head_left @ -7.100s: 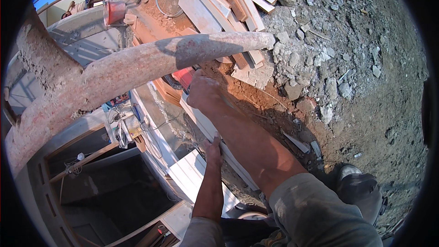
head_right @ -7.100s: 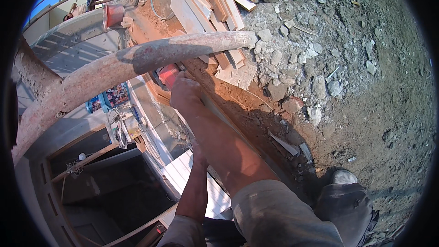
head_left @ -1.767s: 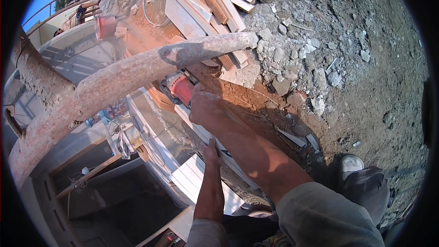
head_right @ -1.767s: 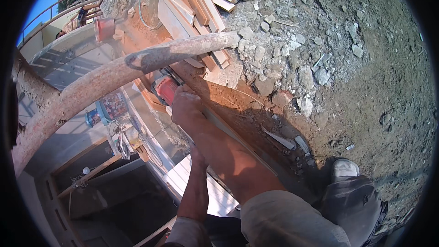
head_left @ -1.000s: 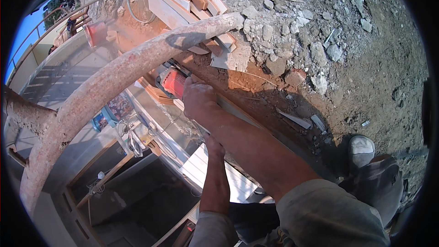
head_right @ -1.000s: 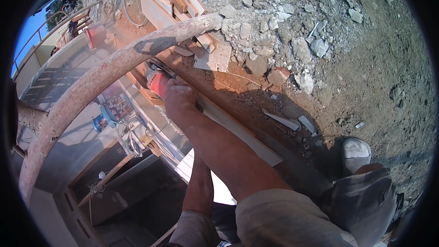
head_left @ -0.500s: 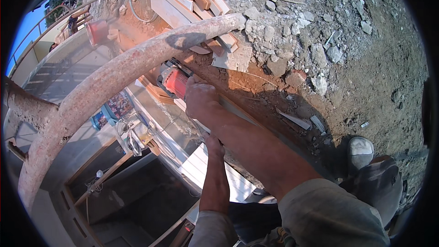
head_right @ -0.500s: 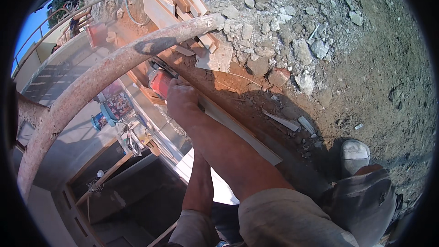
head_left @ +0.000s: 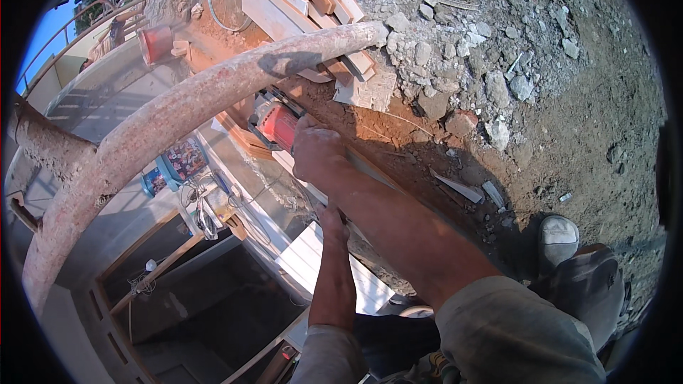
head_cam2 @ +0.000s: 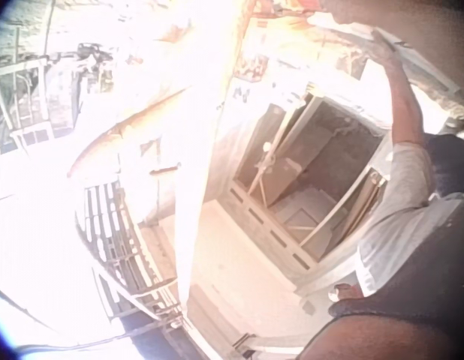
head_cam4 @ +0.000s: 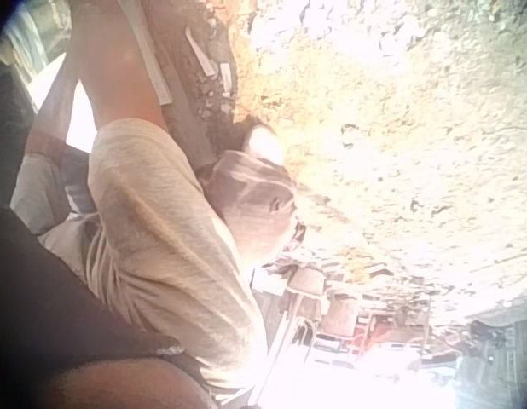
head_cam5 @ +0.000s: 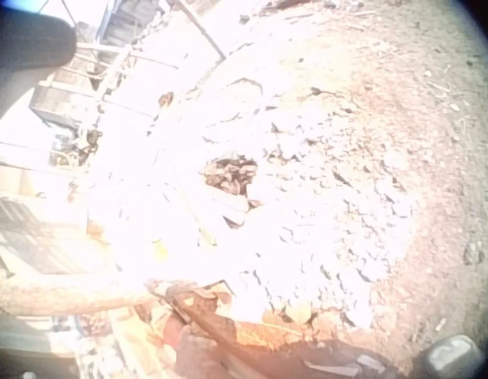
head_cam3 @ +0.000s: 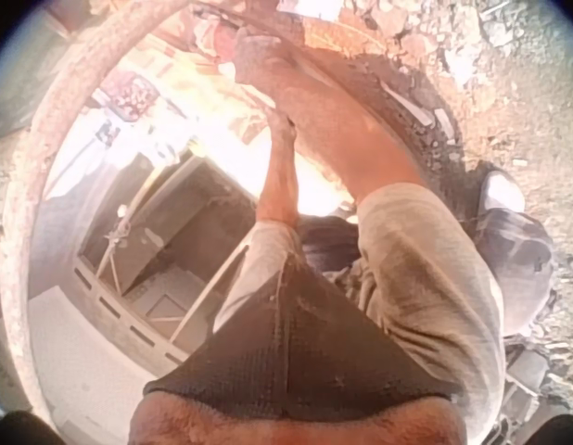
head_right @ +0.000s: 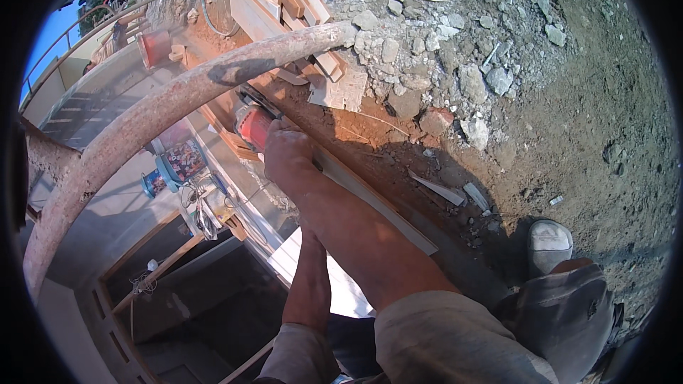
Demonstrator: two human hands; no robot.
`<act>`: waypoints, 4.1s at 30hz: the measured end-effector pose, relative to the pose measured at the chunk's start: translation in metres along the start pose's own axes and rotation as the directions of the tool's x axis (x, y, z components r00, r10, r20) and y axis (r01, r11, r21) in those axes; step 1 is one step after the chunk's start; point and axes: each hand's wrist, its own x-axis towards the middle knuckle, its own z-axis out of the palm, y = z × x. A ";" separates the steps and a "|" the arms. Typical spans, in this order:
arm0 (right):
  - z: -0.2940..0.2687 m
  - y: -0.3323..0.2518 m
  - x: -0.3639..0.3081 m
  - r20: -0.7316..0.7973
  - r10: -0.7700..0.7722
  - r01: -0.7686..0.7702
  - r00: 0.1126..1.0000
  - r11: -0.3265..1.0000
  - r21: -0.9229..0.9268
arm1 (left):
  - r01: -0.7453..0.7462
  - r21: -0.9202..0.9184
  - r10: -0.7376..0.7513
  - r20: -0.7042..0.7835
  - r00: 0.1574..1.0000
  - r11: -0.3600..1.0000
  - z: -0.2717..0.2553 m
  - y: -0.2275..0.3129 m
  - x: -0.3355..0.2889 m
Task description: Cutting ceramic tiles with an angle grinder on a construction site.
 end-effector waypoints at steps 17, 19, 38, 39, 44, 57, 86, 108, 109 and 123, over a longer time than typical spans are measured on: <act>0.006 0.006 -0.005 -0.050 0.035 -0.033 0.998 0.998 0.053 | -0.014 0.052 0.014 0.001 1.000 0.999 0.001 -0.003 0.000; 0.003 0.005 -0.005 -0.039 0.040 -0.038 0.998 0.998 0.046 | -0.018 0.043 0.019 -0.018 1.000 0.999 0.003 -0.003 -0.001; 0.000 0.010 -0.012 -0.019 0.011 -0.009 1.000 0.998 0.062 | -0.063 0.174 0.063 0.004 0.998 0.983 0.011 0.004 -0.009; 0.001 0.010 -0.012 -0.020 0.011 -0.009 1.000 0.998 0.062 | -0.063 0.174 0.063 0.004 0.998 0.983 0.011 0.004 -0.009; 0.002 0.008 -0.013 -0.011 0.034 -0.034 0.999 0.998 0.048 | -0.052 0.220 0.057 -0.017 0.998 0.974 0.005 0.004 -0.006; 0.001 0.011 -0.018 -0.020 0.019 -0.019 1.000 0.999 0.042 | 0.038 0.094 -0.038 0.001 0.999 0.995 -0.002 -0.001 0.001; -0.008 0.016 -0.029 0.037 -0.007 0.007 0.999 1.000 0.006 | -0.006 0.101 0.009 -0.030 0.999 0.995 0.018 0.012 -0.017; -0.009 0.018 -0.036 0.050 0.003 -0.002 0.999 1.000 -0.020 | 0.062 0.223 -0.040 -0.103 0.994 0.973 0.021 0.020 -0.020; -0.010 0.018 -0.038 0.057 0.005 -0.006 0.998 1.000 0.010 | 0.071 0.219 -0.047 -0.112 0.993 0.973 0.021 0.020 -0.019; -0.007 0.020 -0.040 0.038 0.024 -0.023 0.999 0.999 -0.027 | 0.061 0.152 -0.035 -0.167 0.985 0.986 0.039 0.028 -0.032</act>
